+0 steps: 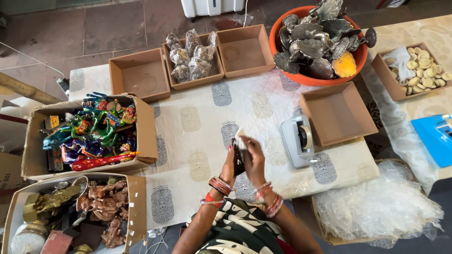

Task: The person wipes a small figurine and several other items with a cloth, then places them into boxes and onto the workspace.

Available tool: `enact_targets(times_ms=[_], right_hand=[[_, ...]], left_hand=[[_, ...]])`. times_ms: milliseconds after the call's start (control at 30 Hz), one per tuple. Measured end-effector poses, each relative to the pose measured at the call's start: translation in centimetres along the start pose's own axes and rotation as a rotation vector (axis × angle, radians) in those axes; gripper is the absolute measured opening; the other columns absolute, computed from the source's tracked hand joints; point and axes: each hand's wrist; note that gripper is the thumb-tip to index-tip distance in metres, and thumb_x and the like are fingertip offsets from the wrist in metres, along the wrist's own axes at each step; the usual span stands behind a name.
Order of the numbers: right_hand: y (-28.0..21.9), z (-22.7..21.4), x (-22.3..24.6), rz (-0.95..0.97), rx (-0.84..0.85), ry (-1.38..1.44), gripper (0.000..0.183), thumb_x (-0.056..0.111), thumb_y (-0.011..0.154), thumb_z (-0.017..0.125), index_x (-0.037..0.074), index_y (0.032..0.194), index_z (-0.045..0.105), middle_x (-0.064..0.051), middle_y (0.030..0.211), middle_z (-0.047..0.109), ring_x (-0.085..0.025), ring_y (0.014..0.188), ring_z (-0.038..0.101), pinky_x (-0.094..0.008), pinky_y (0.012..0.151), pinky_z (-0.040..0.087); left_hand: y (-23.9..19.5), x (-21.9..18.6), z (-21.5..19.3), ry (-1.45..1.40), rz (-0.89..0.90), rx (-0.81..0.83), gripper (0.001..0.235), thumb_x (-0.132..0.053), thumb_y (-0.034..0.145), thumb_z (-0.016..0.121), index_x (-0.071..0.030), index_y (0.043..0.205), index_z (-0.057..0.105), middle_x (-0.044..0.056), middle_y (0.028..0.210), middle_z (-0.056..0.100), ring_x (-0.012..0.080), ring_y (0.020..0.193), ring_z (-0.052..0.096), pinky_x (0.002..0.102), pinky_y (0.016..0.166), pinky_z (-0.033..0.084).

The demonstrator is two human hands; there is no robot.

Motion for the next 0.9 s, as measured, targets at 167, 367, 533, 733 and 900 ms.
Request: enact_targets(times_ms=[167,367,533,733,900], right_hand=[[-1.6,0.4,2.2,-0.198,0.009,0.002,0.053,-0.017,0.089,0.056,0.01,0.134,0.063,-0.012,0.133,0.062,-0.02,0.115,0.066,-0.026,0.087,0.064],[-2.3,0.4,1.7,-0.24,0.192,-0.06,0.06,-0.019,0.08,0.062,0.013,0.13,0.068,-0.008,0.134,0.06,-0.023,0.121,0.059,-0.031,0.103,0.058],[0.6,-0.6,3.7,-0.24,0.221,-0.042,0.061,-0.018,0.076,0.07,0.017,0.126,0.073,-0.008,0.136,0.058,-0.025,0.115,0.056,-0.03,0.101,0.055],[-2.1,0.2,3.1,-0.177,0.087,-0.07,0.059,-0.019,0.078,0.064,0.016,0.124,0.073,-0.007,0.13,0.06,-0.021,0.111,0.063,-0.028,0.097,0.057],[0.8,0.5,-1.3,-0.152,0.033,-0.032,0.049,-0.022,0.082,0.056,0.011,0.113,0.076,-0.009,0.122,0.065,-0.021,0.107,0.069,-0.029,0.085,0.064]], left_hand=[[0.4,-0.8,-1.0,-0.078,0.068,0.045,0.067,-0.058,0.106,0.033,-0.015,0.156,0.039,0.015,0.112,0.063,0.0248,0.096,0.062,0.037,0.082,0.055],[-2.2,-5.7,0.7,-0.26,0.242,0.137,0.065,-0.053,0.106,0.033,-0.02,0.161,0.031,0.009,0.156,0.044,0.0222,0.135,0.052,0.034,0.11,0.048],[-2.1,-6.3,0.6,-0.327,0.218,0.232,0.064,-0.052,0.105,0.034,-0.018,0.159,0.033,0.018,0.148,0.046,0.0308,0.13,0.053,0.042,0.107,0.052],[-1.4,-4.8,0.2,-0.408,0.021,0.114,0.064,-0.051,0.102,0.038,-0.009,0.15,0.039,0.018,0.132,0.06,0.0318,0.119,0.062,0.044,0.102,0.053],[-0.9,-2.4,-0.7,-0.344,0.054,0.181,0.063,-0.049,0.105,0.038,-0.008,0.152,0.041,0.013,0.136,0.059,0.0236,0.12,0.062,0.038,0.099,0.056]])
Point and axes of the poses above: each hand's wrist, its own y-axis towards the middle knuckle, its own z-axis out of the palm, x = y × z
